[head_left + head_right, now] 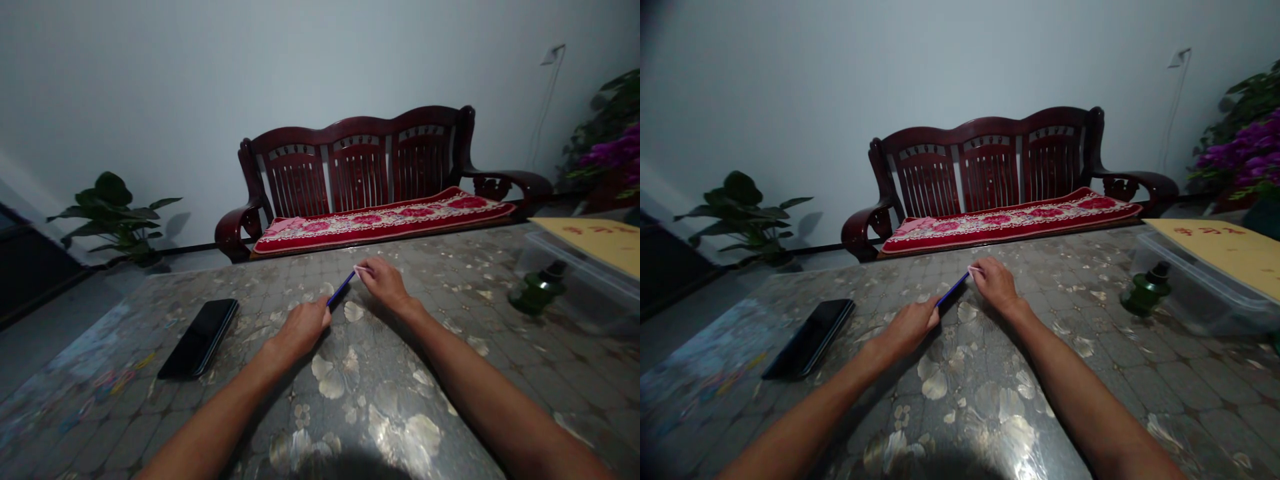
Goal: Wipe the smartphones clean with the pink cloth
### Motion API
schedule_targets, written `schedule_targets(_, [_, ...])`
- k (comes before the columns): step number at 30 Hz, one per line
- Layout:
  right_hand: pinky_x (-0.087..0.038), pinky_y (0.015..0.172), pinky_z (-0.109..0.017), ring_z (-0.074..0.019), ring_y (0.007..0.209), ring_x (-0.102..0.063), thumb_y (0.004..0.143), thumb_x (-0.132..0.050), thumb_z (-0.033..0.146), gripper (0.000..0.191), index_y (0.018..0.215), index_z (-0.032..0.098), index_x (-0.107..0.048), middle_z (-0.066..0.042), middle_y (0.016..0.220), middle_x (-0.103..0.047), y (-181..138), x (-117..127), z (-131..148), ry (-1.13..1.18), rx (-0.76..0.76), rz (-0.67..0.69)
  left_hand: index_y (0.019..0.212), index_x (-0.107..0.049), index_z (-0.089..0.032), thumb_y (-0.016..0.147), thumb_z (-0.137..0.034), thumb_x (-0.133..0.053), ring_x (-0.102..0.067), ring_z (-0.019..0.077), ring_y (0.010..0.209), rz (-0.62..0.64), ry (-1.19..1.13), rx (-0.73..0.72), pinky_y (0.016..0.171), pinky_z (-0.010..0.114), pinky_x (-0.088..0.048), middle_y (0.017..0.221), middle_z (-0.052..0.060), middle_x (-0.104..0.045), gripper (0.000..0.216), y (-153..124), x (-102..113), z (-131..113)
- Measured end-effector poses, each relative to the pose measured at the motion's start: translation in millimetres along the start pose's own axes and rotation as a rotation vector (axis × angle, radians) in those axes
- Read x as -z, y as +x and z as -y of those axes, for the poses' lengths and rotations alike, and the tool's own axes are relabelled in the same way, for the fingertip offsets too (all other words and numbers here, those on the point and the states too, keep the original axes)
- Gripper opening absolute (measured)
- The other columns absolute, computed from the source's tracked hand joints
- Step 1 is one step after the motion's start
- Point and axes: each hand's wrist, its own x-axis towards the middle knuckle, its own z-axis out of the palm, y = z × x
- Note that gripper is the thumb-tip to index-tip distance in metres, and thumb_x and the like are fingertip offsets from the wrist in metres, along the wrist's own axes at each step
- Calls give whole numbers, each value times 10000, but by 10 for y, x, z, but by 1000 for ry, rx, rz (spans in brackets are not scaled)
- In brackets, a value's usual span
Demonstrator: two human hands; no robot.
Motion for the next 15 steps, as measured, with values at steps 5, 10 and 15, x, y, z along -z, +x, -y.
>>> schedule_targets(5, [-409,750,-277,-193,845,-605,951,-566,290,163,871,221,-691,-51,871,-689,-11,33,60,-78,60,-7,1361,-569,-195,1011,-250,-398,-732,278,939,-10,-37,3,791,314,-485,1011,131,-760,394,-4,-26,66])
schedule_targets(10, [-395,759,-295,-201,836,-584,966,-541,296,190,886,219,-695,-63,885,-687,-24,18,88,-101,89,23,1317,-597,-202,1008,-288,-429,-728,280,938,-45,-45,-30,805,321,-491,1010,122,-759,361,-4,-85,134])
schedule_targets(15, [-378,771,-314,-215,849,-566,958,-543,273,177,901,212,-699,-73,891,-676,-57,-1,148,-125,127,62,1276,-625,-194,1004,-271,-451,-730,277,952,-57,-66,-29,824,322,-498,1043,122,-761,332,-22,-105,115])
